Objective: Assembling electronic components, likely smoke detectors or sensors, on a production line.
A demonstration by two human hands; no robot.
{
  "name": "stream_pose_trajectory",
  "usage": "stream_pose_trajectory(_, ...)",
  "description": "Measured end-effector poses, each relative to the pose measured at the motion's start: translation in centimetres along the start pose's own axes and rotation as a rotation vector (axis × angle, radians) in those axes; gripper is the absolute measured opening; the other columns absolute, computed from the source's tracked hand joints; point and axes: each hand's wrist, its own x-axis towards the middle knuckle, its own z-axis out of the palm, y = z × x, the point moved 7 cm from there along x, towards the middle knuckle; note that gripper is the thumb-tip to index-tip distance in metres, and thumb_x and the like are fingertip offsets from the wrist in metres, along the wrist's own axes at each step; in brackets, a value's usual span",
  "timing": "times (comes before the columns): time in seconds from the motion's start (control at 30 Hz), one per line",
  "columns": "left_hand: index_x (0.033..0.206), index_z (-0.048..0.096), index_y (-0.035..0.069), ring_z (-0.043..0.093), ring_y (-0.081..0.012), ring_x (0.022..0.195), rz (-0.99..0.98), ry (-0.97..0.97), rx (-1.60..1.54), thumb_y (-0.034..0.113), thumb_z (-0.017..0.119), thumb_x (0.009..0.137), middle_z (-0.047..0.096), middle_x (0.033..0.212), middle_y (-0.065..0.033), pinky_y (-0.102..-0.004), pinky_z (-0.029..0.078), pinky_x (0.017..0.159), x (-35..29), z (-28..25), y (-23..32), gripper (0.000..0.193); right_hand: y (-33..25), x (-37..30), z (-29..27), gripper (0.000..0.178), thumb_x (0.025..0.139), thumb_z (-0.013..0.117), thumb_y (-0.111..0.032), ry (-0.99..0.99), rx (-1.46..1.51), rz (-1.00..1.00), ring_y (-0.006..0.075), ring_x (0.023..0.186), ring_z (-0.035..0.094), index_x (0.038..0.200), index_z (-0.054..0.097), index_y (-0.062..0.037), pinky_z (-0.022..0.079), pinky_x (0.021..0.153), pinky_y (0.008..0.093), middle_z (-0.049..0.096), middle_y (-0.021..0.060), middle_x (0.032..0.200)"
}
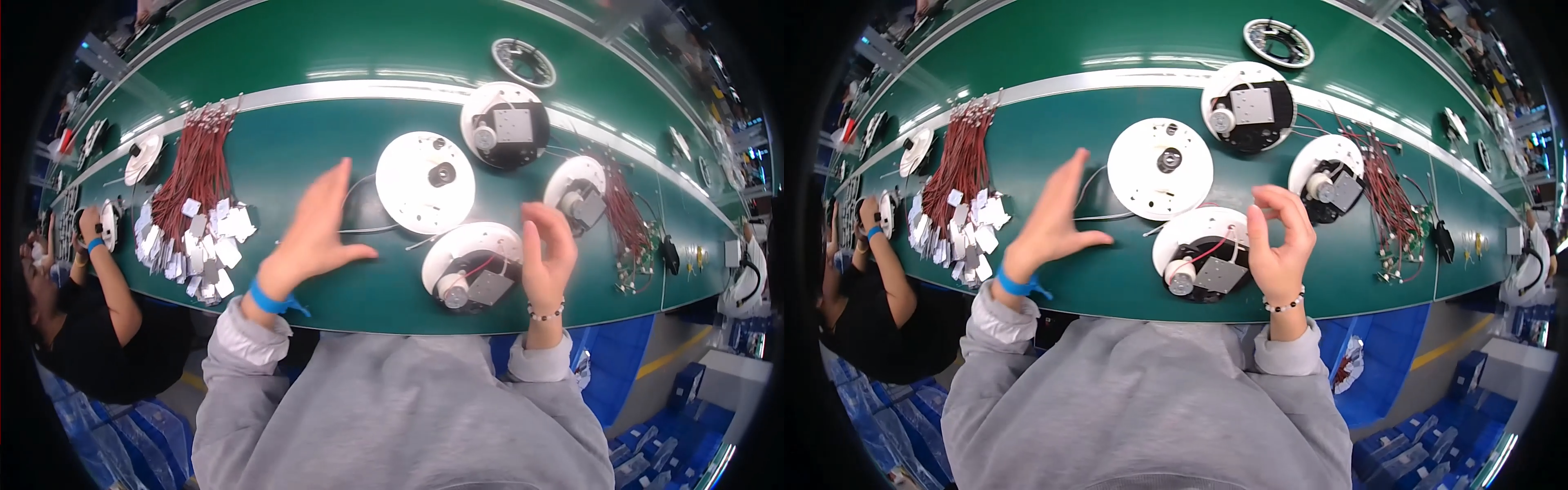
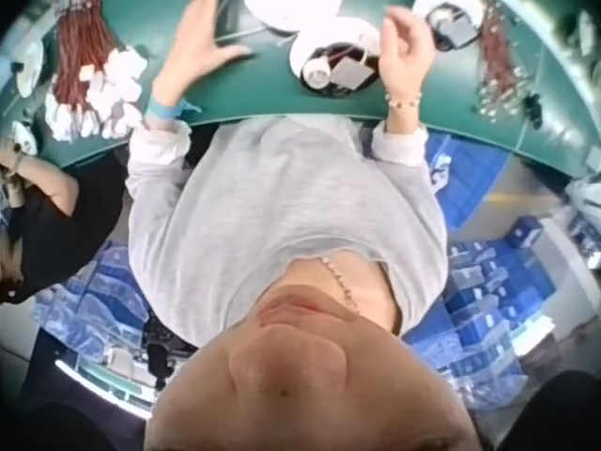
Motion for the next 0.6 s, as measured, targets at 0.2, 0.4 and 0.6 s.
stream_pose_trajectory(0.2, 0.099, 0.05, 0.003, 0.052, -0.0336, 0.081, -0.323, -0.015, -0.254, 0.011, 0.061, 0.063, 0.055, 0.086, -0.0178, -0.0381, 0.042, 0.071, 4.9, 4.2, -1.6, 0.039, -4.1, 0.0, -0.8, 0.013, 0.066, 0.058, 0.002, 0.056, -0.136, -0.336, 0.0243, 0.074, 0.056, 0.078, 0.056, 0.0008, 0.044, 0.065, 0.0294, 0.057, 0.0127, 0.08)
stream_pose_trajectory(0.4, 0.099, 0.051, 0.001, 0.055, -0.0346, 0.083, 0.025, -0.023, -0.16, 0.003, 0.056, 0.063, 0.057, 0.09, -0.0192, -0.0355, 0.044, 0.07, 4.6, 4.4, -0.1, 0.036, -6.6, 0.5, 1.7, 0.013, 0.063, 0.06, -0.001, -0.117, -0.151, -0.461, 0.0252, 0.073, 0.054, 0.075, 0.057, -0.0011, 0.044, 0.063, 0.0311, 0.058, 0.0108, 0.082)
stream_pose_trajectory(0.6, 0.113, 0.037, 0.0, 0.051, -0.0305, 0.076, -0.104, -0.187, -0.173, 0.01, 0.062, 0.061, 0.05, 0.09, -0.0166, -0.0358, 0.042, 0.063, 1.0, 3.8, 3.2, 0.058, -4.3, 3.1, 6.5, 0.02, 0.059, 0.067, -0.011, -0.5, -0.124, -0.423, 0.0269, 0.089, 0.048, 0.074, 0.056, -0.0048, 0.04, 0.075, 0.0342, 0.051, 0.0089, 0.092)
